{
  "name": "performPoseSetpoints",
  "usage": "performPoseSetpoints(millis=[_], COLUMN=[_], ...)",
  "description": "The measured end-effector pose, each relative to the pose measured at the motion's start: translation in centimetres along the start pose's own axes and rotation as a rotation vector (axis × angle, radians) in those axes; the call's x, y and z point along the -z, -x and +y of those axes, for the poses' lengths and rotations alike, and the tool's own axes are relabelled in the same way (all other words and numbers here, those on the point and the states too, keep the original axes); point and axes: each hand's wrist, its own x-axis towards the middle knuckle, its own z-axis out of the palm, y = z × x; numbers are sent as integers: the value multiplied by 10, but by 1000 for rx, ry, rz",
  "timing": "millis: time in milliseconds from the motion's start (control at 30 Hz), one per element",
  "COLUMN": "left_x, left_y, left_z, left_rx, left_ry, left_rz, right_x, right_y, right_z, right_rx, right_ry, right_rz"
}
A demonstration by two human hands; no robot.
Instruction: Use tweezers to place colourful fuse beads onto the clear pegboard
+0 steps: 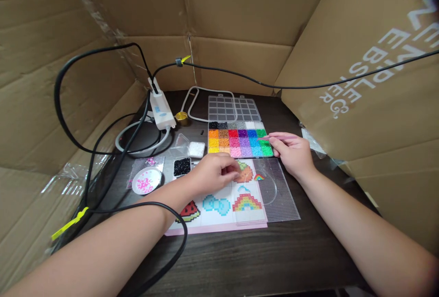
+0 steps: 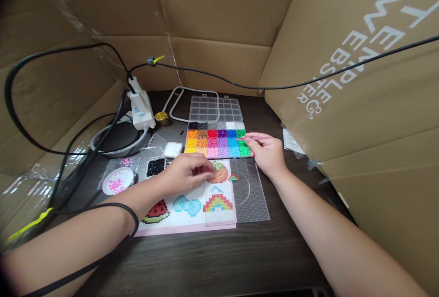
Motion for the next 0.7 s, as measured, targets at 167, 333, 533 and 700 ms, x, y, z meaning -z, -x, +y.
performPoseSetpoints(millis=[167,333,533,700], left_x=[0,1,0,0], left_y=[0,0,0,-1], left_z=[1,1,0,1], left_rx=[2,2,4,4], left_ry=[5,8,7,7], left_rz=[1,-6,-5,-2], right_x=[1,0,1,2], right_y=[-1,-1,-1,-2], right_z=[2,1,1,2], right_rx=[7,14,4,-4], right_ry=[19,29,38,41], right_rz=[-16,-19,-19,-19])
